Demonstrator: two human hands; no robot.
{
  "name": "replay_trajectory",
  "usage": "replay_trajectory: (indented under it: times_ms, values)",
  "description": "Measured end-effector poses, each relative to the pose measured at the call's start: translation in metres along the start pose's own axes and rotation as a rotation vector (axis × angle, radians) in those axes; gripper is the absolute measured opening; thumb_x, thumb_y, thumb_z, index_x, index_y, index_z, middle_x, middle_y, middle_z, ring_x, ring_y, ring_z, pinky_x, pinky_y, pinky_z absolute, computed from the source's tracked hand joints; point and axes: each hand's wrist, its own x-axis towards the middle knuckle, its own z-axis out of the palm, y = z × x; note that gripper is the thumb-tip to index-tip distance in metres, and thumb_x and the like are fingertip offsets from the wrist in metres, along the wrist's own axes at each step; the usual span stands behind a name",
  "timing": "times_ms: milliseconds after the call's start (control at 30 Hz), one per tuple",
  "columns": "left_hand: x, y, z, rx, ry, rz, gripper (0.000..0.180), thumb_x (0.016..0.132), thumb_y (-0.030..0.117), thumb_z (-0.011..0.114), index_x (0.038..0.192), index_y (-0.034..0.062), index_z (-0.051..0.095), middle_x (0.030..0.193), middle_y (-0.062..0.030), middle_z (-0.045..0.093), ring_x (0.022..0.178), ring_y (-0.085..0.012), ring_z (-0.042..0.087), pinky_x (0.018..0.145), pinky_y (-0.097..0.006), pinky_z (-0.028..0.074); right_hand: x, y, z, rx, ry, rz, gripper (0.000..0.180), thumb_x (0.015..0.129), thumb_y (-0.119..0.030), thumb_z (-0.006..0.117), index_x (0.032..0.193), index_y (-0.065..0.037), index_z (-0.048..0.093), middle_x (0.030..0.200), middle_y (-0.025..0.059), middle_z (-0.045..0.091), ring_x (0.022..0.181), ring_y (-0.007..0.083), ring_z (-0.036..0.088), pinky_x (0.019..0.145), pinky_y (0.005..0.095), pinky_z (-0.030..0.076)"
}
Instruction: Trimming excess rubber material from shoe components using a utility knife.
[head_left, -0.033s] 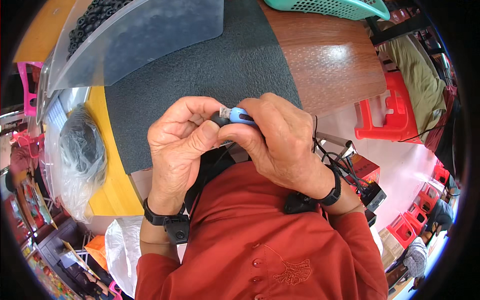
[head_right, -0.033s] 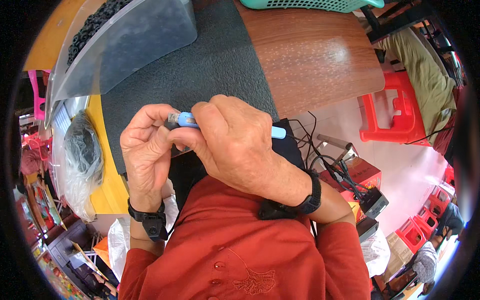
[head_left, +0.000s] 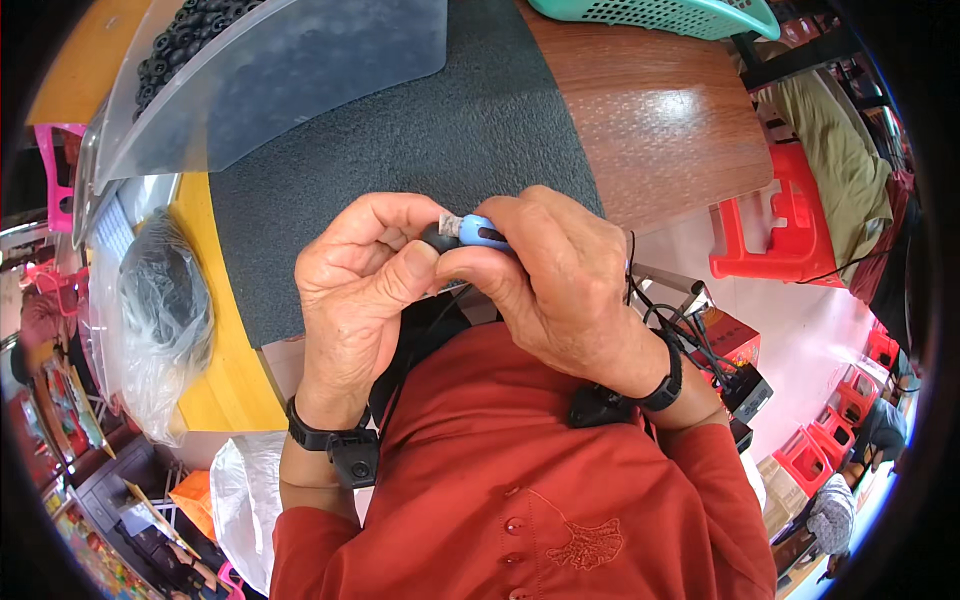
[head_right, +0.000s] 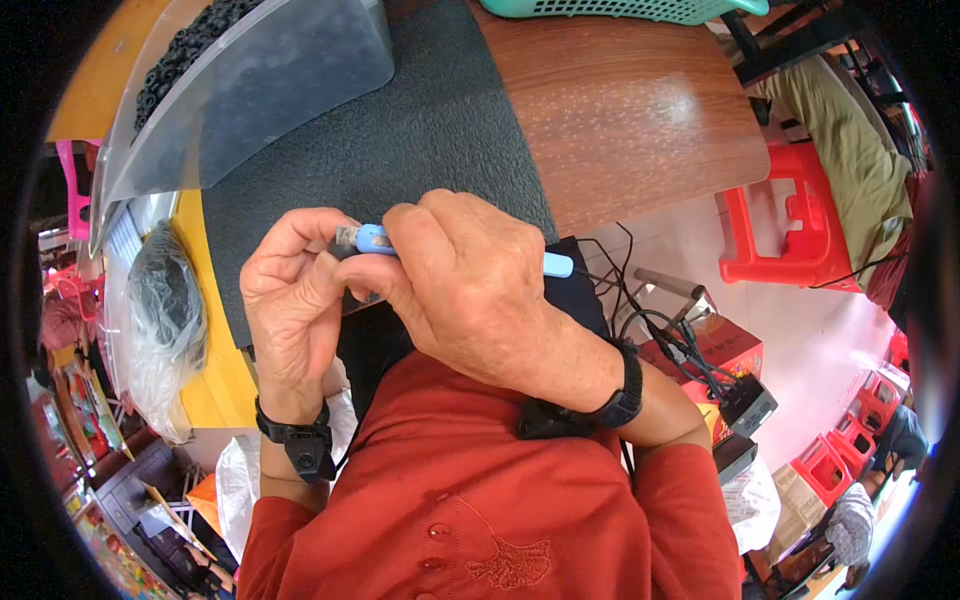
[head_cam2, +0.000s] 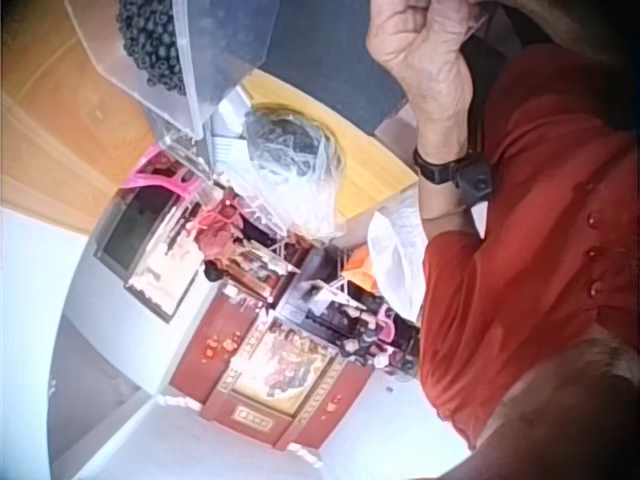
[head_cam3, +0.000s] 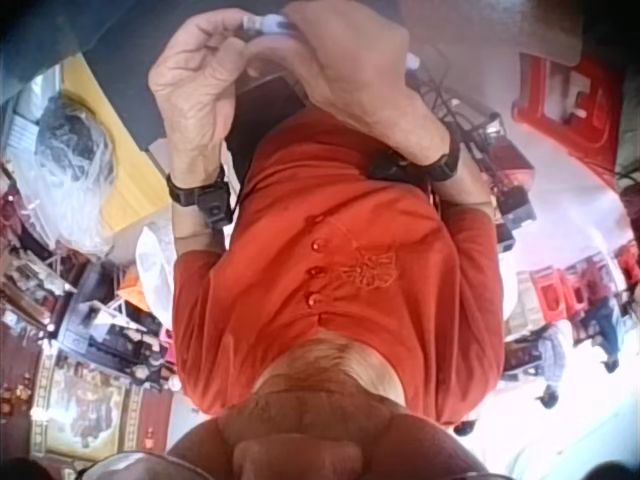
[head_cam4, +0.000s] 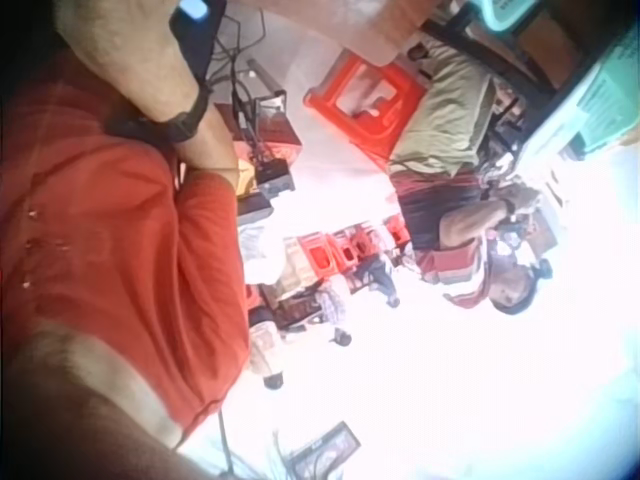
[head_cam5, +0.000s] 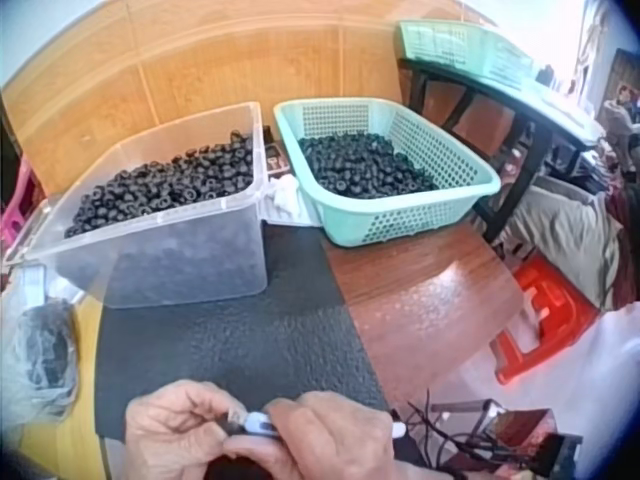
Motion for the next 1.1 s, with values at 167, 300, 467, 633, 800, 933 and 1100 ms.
replay_trajectory:
  times_ms: [167, 300, 467, 633, 800, 933, 1100]
  values:
    - [0.0, 0.001, -0.001, 0.029, -0.007, 0.003, 0.031, 0.083, 0.012, 0.073, 0.105, -0.0062, 0.061, 0.091, -0.0076, 0.065, 0.074, -0.008, 0.057, 0.065, -0.019, 0.047, 0.001, 0.002, 0.0, -0.056, -0.001, -0.053, 0.024, 0.076, -0.021, 0.073, 0.076, -0.004, 0.055, 0.062, 0.0068, 0.047, 0.052, 0.0225, 0.051, 0.045, 0.0333, 0.041]
    - [0.001, 0.001, -0.002, 0.007, -0.02, -0.02, 0.03, 0.082, 0.011, 0.073, 0.103, -0.0069, 0.061, 0.091, -0.0083, 0.065, 0.073, -0.0083, 0.057, 0.064, -0.019, 0.047, 0.001, 0.004, -0.001, -0.116, 0.004, -0.096, 0.026, 0.076, -0.022, 0.074, 0.073, -0.006, 0.053, 0.061, 0.0056, 0.045, 0.051, 0.0201, 0.051, 0.044, 0.0315, 0.041]
    - [0.003, -0.002, -0.003, -0.016, -0.01, -0.039, 0.03, 0.082, 0.011, 0.073, 0.102, -0.0076, 0.061, 0.09, -0.009, 0.065, 0.072, -0.0089, 0.056, 0.064, -0.019, 0.047, 0.001, 0.005, -0.001, -0.136, -0.031, -0.119, 0.027, 0.075, -0.022, 0.074, 0.071, -0.006, 0.052, 0.06, 0.0051, 0.044, 0.049, 0.0195, 0.049, 0.043, 0.0309, 0.04]
    - [0.001, -0.003, -0.003, -0.066, -0.029, -0.087, 0.029, 0.082, 0.01, 0.073, 0.102, -0.0072, 0.061, 0.089, -0.0087, 0.065, 0.073, -0.0095, 0.057, 0.065, -0.02, 0.048, -0.004, 0.005, 0.0, -0.11, -0.069, -0.105, 0.026, 0.075, -0.021, 0.075, 0.071, -0.006, 0.053, 0.06, 0.0059, 0.045, 0.049, 0.0209, 0.05, 0.042, 0.0316, 0.04]
    - [0.002, -0.004, 0.0, 0.036, 0.021, 0.037, 0.027, 0.082, 0.008, 0.072, 0.103, -0.0049, 0.063, 0.09, -0.007, 0.065, 0.079, -0.0106, 0.06, 0.072, -0.022, 0.051, -0.011, 0.013, 0.001, 0.034, 0.046, 0.054, 0.024, 0.079, -0.019, 0.074, 0.08, -0.002, 0.056, 0.063, 0.0087, 0.049, 0.05, 0.0244, 0.05, 0.043, 0.0341, 0.039]
    - [0.004, -0.005, 0.003, 0.073, 0.024, 0.073, 0.026, 0.082, 0.007, 0.072, 0.103, -0.0045, 0.063, 0.091, -0.0065, 0.065, 0.08, -0.0105, 0.06, 0.073, -0.022, 0.051, -0.012, 0.014, 0.0, 0.043, 0.01, 0.063, 0.024, 0.081, -0.019, 0.072, 0.083, -0.001, 0.056, 0.063, 0.0092, 0.049, 0.051, 0.0247, 0.05, 0.044, 0.0346, 0.039]
    - [0.01, -0.004, 0.007, 0.071, 0.026, 0.067, 0.025, 0.082, 0.005, 0.072, 0.103, -0.004, 0.064, 0.092, -0.0055, 0.064, 0.081, -0.0104, 0.059, 0.076, -0.022, 0.049, -0.005, 0.016, -0.001, 0.052, 0.026, 0.023, 0.023, 0.081, -0.017, 0.071, 0.085, 0.0, 0.057, 0.064, 0.0107, 0.048, 0.052, 0.0263, 0.05, 0.045, 0.0359, 0.039]
